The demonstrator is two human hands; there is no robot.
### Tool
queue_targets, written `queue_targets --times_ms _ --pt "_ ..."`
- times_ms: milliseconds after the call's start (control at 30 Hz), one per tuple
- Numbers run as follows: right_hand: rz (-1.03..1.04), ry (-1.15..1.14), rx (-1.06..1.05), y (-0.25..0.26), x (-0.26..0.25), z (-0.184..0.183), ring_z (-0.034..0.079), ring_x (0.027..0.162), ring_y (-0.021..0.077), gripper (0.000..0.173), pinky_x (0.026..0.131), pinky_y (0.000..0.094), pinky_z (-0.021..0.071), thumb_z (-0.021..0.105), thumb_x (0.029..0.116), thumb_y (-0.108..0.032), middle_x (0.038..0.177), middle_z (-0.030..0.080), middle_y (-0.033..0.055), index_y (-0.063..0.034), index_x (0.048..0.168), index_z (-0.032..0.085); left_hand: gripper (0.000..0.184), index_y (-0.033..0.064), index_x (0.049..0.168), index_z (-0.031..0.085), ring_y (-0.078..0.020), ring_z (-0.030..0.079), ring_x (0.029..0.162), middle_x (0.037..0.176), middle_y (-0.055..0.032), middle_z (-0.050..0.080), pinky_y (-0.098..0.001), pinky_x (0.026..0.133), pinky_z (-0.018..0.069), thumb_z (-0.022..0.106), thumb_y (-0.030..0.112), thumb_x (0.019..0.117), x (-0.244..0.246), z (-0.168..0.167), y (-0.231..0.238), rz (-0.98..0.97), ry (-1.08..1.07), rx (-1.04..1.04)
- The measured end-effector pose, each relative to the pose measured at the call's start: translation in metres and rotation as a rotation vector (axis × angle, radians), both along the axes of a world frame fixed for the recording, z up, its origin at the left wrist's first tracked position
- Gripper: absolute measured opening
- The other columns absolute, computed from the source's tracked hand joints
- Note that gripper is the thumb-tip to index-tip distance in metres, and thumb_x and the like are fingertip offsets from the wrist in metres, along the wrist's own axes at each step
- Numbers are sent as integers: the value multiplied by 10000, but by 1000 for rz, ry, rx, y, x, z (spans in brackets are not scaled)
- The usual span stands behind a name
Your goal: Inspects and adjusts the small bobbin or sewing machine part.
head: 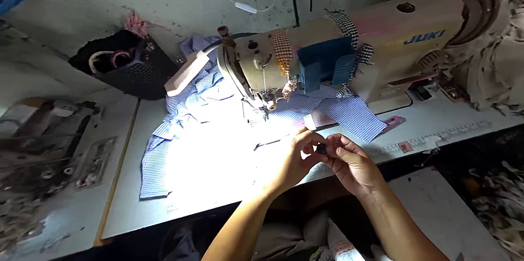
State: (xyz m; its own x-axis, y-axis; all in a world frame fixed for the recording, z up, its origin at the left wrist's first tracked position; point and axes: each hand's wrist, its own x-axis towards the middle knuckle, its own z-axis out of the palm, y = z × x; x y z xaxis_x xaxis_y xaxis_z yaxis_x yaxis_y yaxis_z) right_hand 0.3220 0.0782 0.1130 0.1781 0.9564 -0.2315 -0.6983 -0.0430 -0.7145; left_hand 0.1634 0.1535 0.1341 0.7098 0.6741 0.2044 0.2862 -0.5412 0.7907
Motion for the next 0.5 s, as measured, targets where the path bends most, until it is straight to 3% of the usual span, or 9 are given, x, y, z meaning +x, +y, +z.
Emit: queue_targets --times_ms 333,433,500 --pt "-28 60 -168 17 3 -2 710 727 146 224 748 311 630 364 1008 87 806 683 77 -22 988 559 192 34 1081 750 -57 671 892 970 -46 724 -191 849 539 737 135 918 -4 -16 5 54 -84 107" --pt "-46 2 -95 18 3 -2 717 784 144 220 776 292 626 414 972 122 894 702 92 -4 1050 577 223 18 1087 746 -52 664 877 957 -45 716 -185 833 543 762 136 898 -8 -14 9 74 -133 69" --pt "-53 -87 31 17 -1 -4 724 895 146 236 851 290 614 459 949 111 987 725 100 10 1077 629 232 17 1095 737 -49 671 875 962 -40 718 -189 829 551 765 135 897 -7 -17 5 128 -172 33"
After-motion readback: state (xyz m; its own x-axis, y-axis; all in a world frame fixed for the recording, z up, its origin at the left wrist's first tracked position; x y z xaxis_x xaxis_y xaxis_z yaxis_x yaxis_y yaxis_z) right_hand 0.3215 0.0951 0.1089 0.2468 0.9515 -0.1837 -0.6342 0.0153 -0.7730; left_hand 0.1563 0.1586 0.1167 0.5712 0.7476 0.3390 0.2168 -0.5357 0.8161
